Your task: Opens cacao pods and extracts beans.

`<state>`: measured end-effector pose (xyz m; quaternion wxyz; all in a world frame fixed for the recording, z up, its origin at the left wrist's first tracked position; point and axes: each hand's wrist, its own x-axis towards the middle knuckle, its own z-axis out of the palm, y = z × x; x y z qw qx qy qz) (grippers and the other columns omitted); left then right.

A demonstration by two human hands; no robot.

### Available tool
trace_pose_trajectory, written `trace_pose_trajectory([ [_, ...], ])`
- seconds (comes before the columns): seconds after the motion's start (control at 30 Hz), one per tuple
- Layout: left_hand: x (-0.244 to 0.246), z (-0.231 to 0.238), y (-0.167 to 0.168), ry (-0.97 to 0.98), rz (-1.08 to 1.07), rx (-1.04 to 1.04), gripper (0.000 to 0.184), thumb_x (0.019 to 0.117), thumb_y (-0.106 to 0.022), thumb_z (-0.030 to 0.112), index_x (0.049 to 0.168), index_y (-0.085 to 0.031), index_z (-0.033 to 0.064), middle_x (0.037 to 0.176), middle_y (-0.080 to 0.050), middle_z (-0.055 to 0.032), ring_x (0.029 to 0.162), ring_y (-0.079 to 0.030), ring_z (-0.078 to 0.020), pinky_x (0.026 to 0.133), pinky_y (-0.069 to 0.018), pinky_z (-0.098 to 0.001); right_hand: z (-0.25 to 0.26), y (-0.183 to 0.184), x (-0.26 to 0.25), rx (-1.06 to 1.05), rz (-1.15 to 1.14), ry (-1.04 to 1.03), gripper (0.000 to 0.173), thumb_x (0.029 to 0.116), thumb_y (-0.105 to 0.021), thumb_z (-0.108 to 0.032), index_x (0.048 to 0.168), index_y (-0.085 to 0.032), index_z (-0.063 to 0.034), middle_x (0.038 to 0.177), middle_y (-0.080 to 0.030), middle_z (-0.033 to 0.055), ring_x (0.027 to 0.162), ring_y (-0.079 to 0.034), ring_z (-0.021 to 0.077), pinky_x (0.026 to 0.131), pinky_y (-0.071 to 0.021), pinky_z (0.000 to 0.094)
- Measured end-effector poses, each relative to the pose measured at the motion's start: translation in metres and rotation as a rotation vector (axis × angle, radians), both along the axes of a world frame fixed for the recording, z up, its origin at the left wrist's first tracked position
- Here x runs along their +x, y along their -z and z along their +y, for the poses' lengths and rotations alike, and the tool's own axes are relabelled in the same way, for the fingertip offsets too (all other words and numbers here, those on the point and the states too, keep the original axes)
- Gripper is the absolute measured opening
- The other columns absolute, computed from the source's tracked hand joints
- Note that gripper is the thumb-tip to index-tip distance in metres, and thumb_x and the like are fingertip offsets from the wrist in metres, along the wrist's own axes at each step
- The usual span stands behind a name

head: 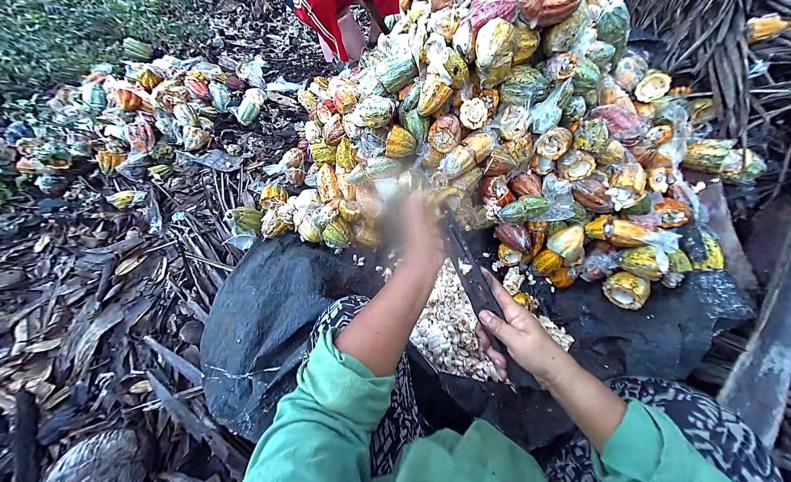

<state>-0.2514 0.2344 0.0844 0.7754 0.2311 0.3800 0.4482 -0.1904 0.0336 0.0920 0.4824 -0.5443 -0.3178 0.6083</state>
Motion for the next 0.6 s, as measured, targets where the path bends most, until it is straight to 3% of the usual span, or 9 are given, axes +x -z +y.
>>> trace_pose_trajectory([
  [0.07, -0.002, 0.007, 0.001, 0.024, -0.018, 0.028, 0.045, 0.1086, -0.036, 0.049, 0.135, -0.048, 0.0141, 0.109, -0.063, -0.0124, 0.09, -0.066, -0.0263, 0.075, -0.0579, -0.0488, 0.007, 0.002, 0.006, 0.006, -0.369, -0.109, 0.069, 0.1064, -0.04, -0.015, 0.165, -0.005, -0.0148, 0.073, -0.055, 0.0028, 0.047, -0.054, 0.013, 0.045, -0.053, 0.0298],
  [0.1, -0.005, 0.012, 0.0, 0.035, -0.026, 0.017, 0.049, 0.1078, -0.035, 0.053, 0.134, -0.048, 0.0138, 0.108, -0.064, -0.0134, 0.089, -0.067, -0.0279, 0.076, -0.0584, -0.0502, 0.008, 0.003, 0.01, 0.038, -0.617, -0.187, 0.065, 0.1071, -0.04, -0.016, 0.165, -0.011, -0.0134, 0.077, -0.059, 0.007, 0.052, -0.056, 0.0162, 0.053, -0.0544, 0.0338],
  [0.17, -0.016, 0.025, -0.002, 0.058, -0.06, -0.044, 0.054, 0.1054, -0.033, 0.057, 0.13, -0.051, 0.0127, 0.107, -0.066, -0.0179, 0.09, -0.069, -0.0337, 0.074, -0.0593, -0.0522, 0.005, 0.001, 0.017, 0.137, -1.001, -0.287, 0.061, 0.1061, -0.042, -0.014, 0.164, -0.023, -0.0145, 0.086, -0.069, 0.0176, 0.067, -0.066, 0.0316, 0.068, -0.0571, 0.0506],
  [0.23, -0.027, 0.037, 0.0, 0.103, -0.074, -0.075, 0.058, 0.1035, -0.035, 0.06, 0.133, -0.052, 0.0123, 0.113, -0.067, -0.0207, 0.096, -0.069, -0.0378, 0.077, -0.0593, -0.0548, -0.001, -0.003, 0.026, 0.213, -1.218, -0.341, 0.061, 0.1045, -0.046, -0.01, 0.163, -0.031, -0.0203, 0.094, -0.071, 0.0208, 0.074, -0.07, 0.0386, 0.07, -0.0587, 0.056],
  [0.27, -0.031, 0.04, 0.001, 0.124, -0.064, -0.08, 0.059, 0.1027, -0.037, 0.061, 0.134, -0.052, 0.0122, 0.113, -0.066, -0.0211, 0.096, -0.069, -0.0377, 0.077, -0.0597, -0.0537, -0.004, -0.004, 0.029, 0.243, -1.292, -0.343, 0.062, 0.1031, -0.048, -0.008, 0.162, -0.034, -0.0226, 0.093, -0.07, 0.0203, 0.071, -0.07, 0.0382, 0.065, -0.0587, 0.0549],
  [0.37, -0.04, 0.049, 0.006, 0.158, -0.073, -0.036, 0.06, 0.1023, -0.038, 0.06, 0.135, -0.051, 0.0116, 0.114, -0.066, -0.0215, 0.097, -0.069, -0.037, 0.077, -0.0597, -0.0529, -0.013, -0.004, 0.034, 0.304, -1.376, -0.276, 0.062, 0.0992, -0.049, -0.005, 0.158, -0.041, -0.0232, 0.09, -0.069, 0.0188, 0.063, -0.068, 0.0353, 0.056, -0.0574, 0.0515],
  [0.47, -0.041, 0.047, 0.005, 0.111, -0.03, 0.13, 0.047, 0.106, -0.037, 0.052, 0.127, -0.053, 0.013, 0.105, -0.069, -0.0141, 0.09, -0.07, -0.0293, 0.073, -0.0609, -0.0487, -0.015, 0.003, 0.034, 0.312, -1.291, -0.191, 0.057, 0.1032, -0.043, -0.012, 0.16, -0.038, -0.0162, 0.101, -0.072, 0.0187, 0.072, -0.071, 0.035, 0.064, -0.0594, 0.0523],
  [0.53, -0.044, 0.045, 0.004, 0.19, 0.048, 0.305, 0.047, 0.1047, -0.042, 0.049, 0.139, -0.046, 0.0163, 0.114, -0.066, -0.0106, 0.098, -0.067, -0.026, 0.081, -0.0587, -0.0506, -0.013, 0.009, 0.033, 0.304, -1.229, -0.156, 0.055, 0.1059, -0.04, -0.017, 0.16, -0.036, -0.0136, 0.111, -0.072, 0.0193, 0.082, -0.073, 0.035, 0.073, -0.0601, 0.0527],
  [0.6, -0.048, 0.046, 0.007, 0.343, 0.105, 0.486, 0.068, 0.095, -0.053, 0.058, 0.149, -0.041, 0.0195, 0.116, -0.066, -0.005, 0.095, -0.069, -0.0187, 0.076, -0.0613, -0.0427, -0.012, 0.014, 0.035, 0.346, -1.247, -0.157, 0.053, 0.1055, -0.042, -0.017, 0.159, -0.039, -0.0142, 0.109, -0.071, 0.0191, 0.084, -0.072, 0.0347, 0.074, -0.0602, 0.051],
])
